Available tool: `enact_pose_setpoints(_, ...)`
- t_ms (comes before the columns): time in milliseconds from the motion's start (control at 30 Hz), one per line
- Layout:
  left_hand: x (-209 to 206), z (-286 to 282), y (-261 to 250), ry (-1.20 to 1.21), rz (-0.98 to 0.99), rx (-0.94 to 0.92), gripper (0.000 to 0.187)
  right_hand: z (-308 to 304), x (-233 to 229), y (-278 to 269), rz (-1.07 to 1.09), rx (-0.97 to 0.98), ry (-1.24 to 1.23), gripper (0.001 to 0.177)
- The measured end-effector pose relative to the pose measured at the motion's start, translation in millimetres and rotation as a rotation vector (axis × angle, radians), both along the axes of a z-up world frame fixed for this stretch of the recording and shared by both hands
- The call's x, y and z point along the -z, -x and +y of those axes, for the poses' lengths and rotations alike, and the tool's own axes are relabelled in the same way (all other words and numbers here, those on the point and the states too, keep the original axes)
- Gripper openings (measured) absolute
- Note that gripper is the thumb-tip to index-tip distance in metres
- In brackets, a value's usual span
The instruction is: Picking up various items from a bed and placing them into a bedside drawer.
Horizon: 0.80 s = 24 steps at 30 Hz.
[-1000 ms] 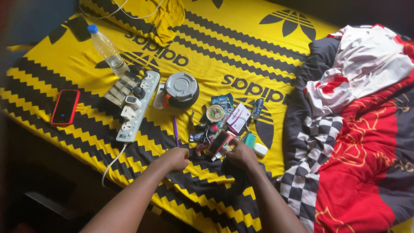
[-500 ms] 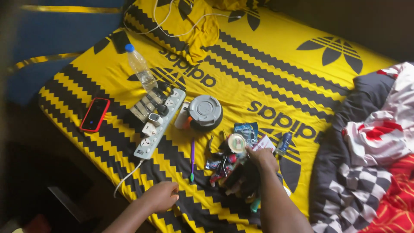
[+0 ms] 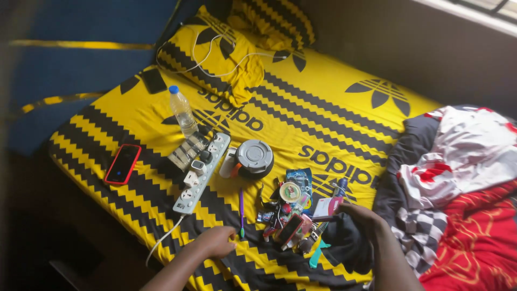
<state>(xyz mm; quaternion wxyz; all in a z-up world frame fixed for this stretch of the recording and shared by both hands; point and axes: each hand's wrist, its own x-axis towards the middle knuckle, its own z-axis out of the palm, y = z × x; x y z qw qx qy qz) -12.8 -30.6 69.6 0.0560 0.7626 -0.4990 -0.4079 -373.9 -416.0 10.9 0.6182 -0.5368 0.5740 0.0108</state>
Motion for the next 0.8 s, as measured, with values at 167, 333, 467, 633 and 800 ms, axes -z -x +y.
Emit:
enact_pose_setpoints(167,-40.6,-41.6,17.0,0.150,0.178,0.018,0.033,84.0,-48.6,23.3,-0.346,0.264,-0.319,0.036)
enact_pose_setpoints(333,-86.9,-53.5,52.9,0.150,0.868,-0.227,0.042,187.6,-116.2,-15.4,-0.595,0.286,-0.240,0.032)
enact_pose_setpoints(467,-150.0,-22.0,41.8,0.230,1.045,-0.375,0.039,226.3,-182.4,-63.4,-0.483,0.004,-0.037,0.038)
enact_pose_setpoints(633,-154.6,32.3,-36.0,0.510,1.014,-0.464,0.040,233.4,-272.2,-111.5,-0.369,-0.078,0.161,0.045)
enact_pose_setpoints(800,-145.0,76.7,-92.2,0.534,1.067,-0.579,0.043,292.8,-340.9,-229.9,-0.625,0.153,0.376,0.037)
